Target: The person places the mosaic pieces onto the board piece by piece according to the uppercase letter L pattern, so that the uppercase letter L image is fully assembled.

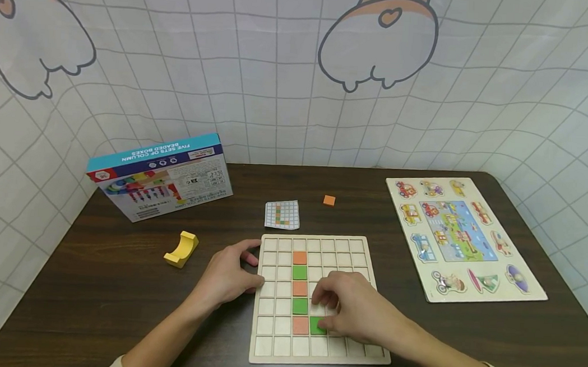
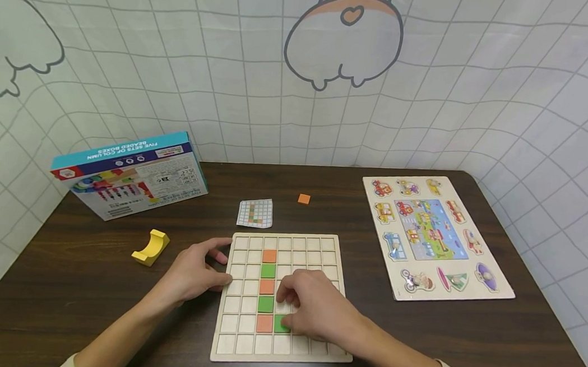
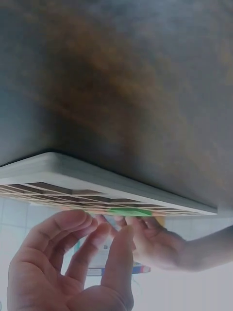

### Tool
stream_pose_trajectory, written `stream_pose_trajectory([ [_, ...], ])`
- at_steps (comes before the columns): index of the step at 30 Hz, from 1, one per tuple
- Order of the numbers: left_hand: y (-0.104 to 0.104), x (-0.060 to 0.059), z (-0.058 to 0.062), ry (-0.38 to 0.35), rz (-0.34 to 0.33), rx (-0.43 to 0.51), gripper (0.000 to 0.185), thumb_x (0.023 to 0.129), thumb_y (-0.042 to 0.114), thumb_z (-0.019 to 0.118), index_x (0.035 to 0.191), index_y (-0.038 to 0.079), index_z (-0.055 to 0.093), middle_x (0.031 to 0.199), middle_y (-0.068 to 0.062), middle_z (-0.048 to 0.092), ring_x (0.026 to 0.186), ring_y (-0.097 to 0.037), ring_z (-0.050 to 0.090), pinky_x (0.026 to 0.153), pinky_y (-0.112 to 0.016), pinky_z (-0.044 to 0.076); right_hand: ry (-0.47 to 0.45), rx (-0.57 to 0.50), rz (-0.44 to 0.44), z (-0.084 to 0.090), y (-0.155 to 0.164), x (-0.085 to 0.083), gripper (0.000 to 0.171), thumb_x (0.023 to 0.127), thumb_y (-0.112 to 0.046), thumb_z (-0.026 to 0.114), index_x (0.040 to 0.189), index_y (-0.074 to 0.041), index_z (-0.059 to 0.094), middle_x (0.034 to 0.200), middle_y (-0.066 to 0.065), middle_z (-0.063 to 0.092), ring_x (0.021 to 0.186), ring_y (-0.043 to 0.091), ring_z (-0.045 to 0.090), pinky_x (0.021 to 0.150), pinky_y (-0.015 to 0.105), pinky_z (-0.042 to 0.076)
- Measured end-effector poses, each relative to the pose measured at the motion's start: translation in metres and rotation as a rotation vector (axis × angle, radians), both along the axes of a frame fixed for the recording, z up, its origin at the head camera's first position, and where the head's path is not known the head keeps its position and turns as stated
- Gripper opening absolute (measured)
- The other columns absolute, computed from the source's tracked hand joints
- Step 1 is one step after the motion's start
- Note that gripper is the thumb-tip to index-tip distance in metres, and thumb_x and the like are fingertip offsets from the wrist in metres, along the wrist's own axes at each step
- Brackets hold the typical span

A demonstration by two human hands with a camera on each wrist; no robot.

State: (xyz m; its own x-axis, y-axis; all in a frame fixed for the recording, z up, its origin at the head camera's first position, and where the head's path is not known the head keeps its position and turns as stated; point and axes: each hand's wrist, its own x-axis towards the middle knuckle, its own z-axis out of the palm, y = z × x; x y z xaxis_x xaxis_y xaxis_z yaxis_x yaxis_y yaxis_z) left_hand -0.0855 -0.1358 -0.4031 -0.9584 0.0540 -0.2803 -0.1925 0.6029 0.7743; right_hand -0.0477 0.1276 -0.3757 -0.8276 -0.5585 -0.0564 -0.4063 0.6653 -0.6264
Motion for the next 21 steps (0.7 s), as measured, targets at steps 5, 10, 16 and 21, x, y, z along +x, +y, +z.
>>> stream_pose_trajectory([
  [5,0.000,0.000,0.000,0.001,-0.002,-0.007,0.077,0.072,-0.001,0.080,0.145,0.012,0.059,0.103,-0.009,0.065,0.060,-0.015,0.063,0.056,-0.030,0.054,-0.011,-0.002,-0.023,0.002,0.002,-0.004,0.026,0.071,-0.006,0.088,0.088,-0.017,0.073,0.080,-0.008,0.064,0.075,0.008,0.057,0.070,0.022,0.049],
  [10,0.001,0.000,0.001,0.000,-0.003,-0.008,0.077,0.073,-0.001,0.081,0.145,0.012,0.059,0.103,-0.009,0.065,0.060,-0.015,0.064,0.057,-0.030,0.055,-0.043,0.006,-0.055,0.006,0.002,-0.009,0.024,0.073,-0.007,0.089,0.089,-0.016,0.074,0.081,-0.007,0.066,0.075,0.011,0.058,0.070,0.023,0.050],
  [16,0.001,0.000,0.000,-0.002,0.000,0.001,0.076,0.074,-0.001,0.082,0.145,0.011,0.059,0.103,-0.009,0.065,0.060,-0.016,0.064,0.056,-0.030,0.056,-0.050,0.010,-0.078,0.007,0.004,-0.015,0.023,0.074,-0.007,0.089,0.089,-0.016,0.074,0.081,-0.006,0.066,0.074,0.010,0.058,0.068,0.023,0.049],
  [21,0.001,0.000,0.000,0.001,0.001,0.003,0.076,0.074,-0.001,0.082,0.145,0.011,0.059,0.103,-0.009,0.065,0.059,-0.015,0.064,0.056,-0.031,0.056,-0.038,-0.009,-0.072,0.006,0.007,-0.020,0.022,0.075,-0.006,0.087,0.090,-0.015,0.074,0.080,-0.005,0.066,0.073,0.008,0.058,0.066,0.022,0.050],
])
